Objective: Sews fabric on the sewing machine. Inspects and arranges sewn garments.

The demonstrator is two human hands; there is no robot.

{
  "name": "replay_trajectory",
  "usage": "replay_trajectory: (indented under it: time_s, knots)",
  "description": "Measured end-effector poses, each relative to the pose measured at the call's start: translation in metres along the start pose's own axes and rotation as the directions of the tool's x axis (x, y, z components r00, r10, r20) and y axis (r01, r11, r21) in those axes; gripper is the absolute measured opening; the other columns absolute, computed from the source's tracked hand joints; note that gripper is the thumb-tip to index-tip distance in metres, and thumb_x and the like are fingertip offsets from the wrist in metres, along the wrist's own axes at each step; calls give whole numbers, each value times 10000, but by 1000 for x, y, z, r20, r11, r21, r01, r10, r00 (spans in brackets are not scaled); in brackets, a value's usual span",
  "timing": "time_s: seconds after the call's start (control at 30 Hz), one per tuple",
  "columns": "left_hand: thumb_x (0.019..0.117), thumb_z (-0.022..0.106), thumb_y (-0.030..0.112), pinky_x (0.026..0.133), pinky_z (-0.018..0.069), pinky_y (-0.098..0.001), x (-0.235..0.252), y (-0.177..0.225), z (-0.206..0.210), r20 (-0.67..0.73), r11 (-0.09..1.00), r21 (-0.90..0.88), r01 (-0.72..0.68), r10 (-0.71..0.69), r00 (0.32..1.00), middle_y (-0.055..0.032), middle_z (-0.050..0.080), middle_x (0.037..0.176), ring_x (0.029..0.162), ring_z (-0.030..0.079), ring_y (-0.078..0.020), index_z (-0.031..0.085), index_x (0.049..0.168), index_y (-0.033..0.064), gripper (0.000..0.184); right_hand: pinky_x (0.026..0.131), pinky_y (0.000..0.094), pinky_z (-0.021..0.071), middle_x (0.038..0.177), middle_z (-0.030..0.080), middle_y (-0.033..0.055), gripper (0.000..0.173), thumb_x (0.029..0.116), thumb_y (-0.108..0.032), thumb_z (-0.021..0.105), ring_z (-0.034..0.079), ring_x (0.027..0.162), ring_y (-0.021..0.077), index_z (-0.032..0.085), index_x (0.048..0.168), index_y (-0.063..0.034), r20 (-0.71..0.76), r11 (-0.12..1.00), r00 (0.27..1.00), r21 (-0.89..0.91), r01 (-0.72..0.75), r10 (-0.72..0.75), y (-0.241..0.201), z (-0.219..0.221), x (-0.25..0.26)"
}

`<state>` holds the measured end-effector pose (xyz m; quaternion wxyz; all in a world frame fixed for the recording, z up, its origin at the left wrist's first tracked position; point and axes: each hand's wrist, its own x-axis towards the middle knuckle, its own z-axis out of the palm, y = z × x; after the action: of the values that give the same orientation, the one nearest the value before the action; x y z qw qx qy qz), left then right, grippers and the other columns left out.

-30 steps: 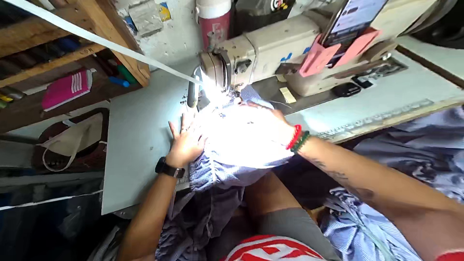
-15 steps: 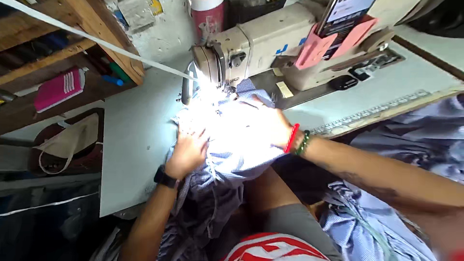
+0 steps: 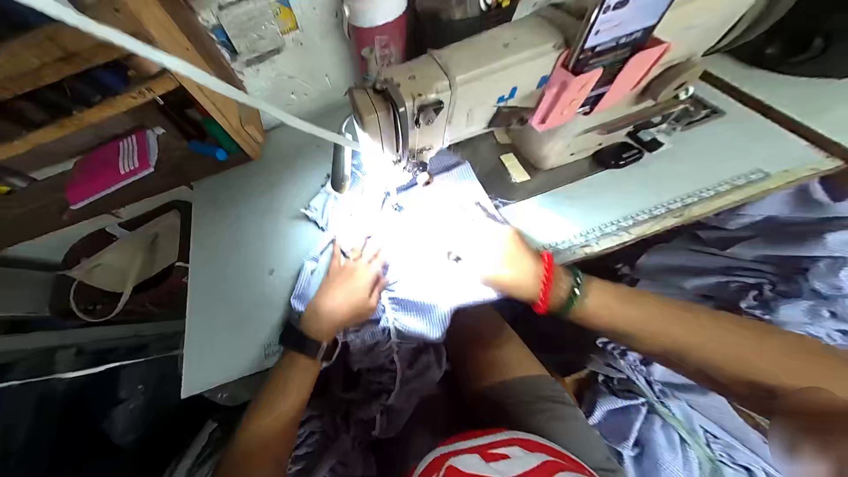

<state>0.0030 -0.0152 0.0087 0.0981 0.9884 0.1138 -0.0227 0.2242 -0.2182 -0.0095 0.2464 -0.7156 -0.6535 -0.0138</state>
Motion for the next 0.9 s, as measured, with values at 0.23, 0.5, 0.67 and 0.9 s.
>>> replay_trajectory:
  time_s: [0.23, 0.5, 0.67, 0.9]
  knots:
    - [1048, 457, 373, 1210, 12, -723, -3, 7, -6, 56, 1000, -18, 4, -3, 998, -44, 350, 1662, 1578, 192, -298, 450, 1563, 161, 557, 753, 563, 568, 990, 733, 147, 191, 911, -138, 637, 706, 943, 362, 758, 1054, -100, 33, 986, 995, -140, 93, -89, 2, 4, -1]
    - [1055, 416, 441, 1219, 9, -701, -10, 10, -8, 120, 997, -69, 30, -21, 993, -30, 320, 1677, 1586, 164, -273, 449, 1562, 156, 583, 678, 532, 570, 895, 730, 118, 257, 898, -167, 615, 716, 845, 335, 761, 1106, -134, 46, 980, 987, -117, 160, -156, -4, 7, -9]
    - [1051, 444, 412, 1217, 17, -712, -10, 8, -3, 46, 1000, -6, 8, -8, 999, -56, 363, 1655, 1579, 191, -293, 478, 1543, 152, 558, 792, 550, 570, 939, 736, 117, 141, 911, -136, 644, 712, 937, 333, 750, 994, -93, 32, 981, 990, -135, 142, -139, 3, 3, -5]
    - [1036, 469, 471, 1223, 25, -706, -9, 1, 0, 43, 999, -32, -23, 24, 999, -31, 346, 1665, 1578, 203, -266, 465, 1552, 154, 606, 895, 580, 551, 1045, 740, 136, 159, 895, -147, 652, 676, 1100, 375, 754, 1006, -97, 53, 987, 996, -140, 81, -75, 11, 1, -3]
